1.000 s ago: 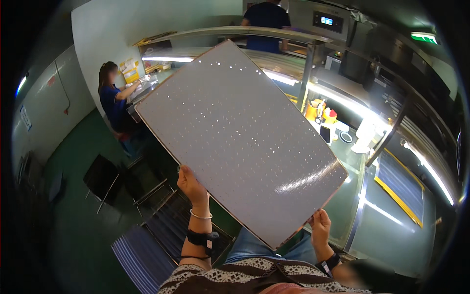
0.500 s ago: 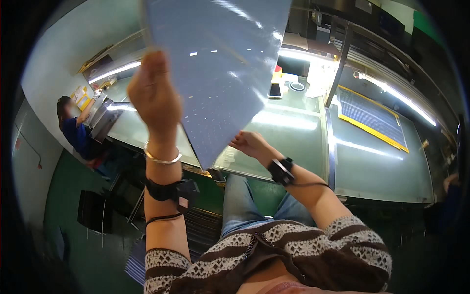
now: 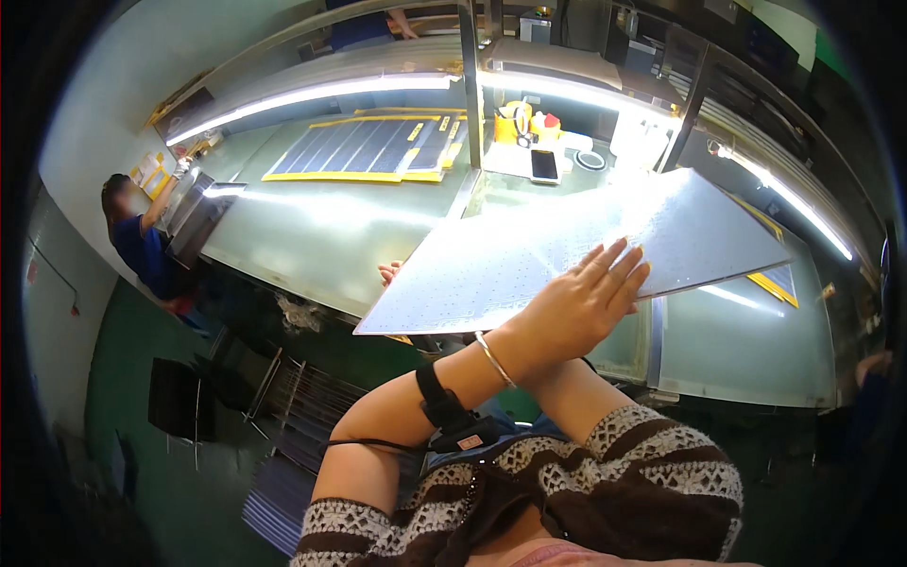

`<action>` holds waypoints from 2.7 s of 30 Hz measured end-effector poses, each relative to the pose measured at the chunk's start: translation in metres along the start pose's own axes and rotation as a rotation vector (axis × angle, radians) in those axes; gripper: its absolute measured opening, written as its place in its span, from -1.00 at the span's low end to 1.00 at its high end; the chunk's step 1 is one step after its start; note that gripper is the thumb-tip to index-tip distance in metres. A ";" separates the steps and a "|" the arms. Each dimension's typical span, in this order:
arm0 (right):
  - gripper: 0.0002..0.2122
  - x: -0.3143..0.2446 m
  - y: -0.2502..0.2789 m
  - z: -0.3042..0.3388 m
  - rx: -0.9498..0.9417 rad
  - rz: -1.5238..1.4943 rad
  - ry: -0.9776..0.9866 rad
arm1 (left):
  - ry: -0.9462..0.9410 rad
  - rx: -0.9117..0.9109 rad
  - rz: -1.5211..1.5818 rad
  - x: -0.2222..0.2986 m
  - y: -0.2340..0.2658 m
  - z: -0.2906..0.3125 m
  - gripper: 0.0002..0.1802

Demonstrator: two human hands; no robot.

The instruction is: The recorder picks up electronic or light-emitting panels from a workspace and places them into a storage rack.

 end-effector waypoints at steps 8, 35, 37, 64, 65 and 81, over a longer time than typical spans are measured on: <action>-0.66 -0.001 0.010 0.125 0.077 0.291 -0.163 | -0.038 -0.141 0.052 0.013 -0.072 0.034 -0.53; -0.75 -0.094 0.076 0.447 1.327 0.531 -0.139 | 1.948 -0.255 0.526 -0.140 0.011 0.360 -0.44; -0.75 -0.098 0.075 0.442 1.417 0.939 -0.282 | 1.848 -0.190 0.395 -0.140 -0.002 0.354 -0.44; -0.80 -0.165 0.123 0.486 1.670 1.724 -0.084 | 1.613 0.105 -0.300 -0.119 0.033 0.378 -0.62; -0.80 -0.166 0.136 0.500 1.675 1.715 -0.035 | 1.690 -0.029 -0.161 -0.103 0.008 0.390 -0.61; -0.77 -0.178 0.199 0.497 1.535 2.112 -0.199 | 1.842 -0.212 0.504 0.049 -0.084 0.386 0.11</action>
Point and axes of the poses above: each hand's wrist, its own z-axis away from the middle knuckle, its own y-axis out of the back of the hand, x = y × z, the point moved 4 cm from there along -z, towards the middle knuckle, and after that the axes turned 1 degree about -x, right-handed, at the moved point
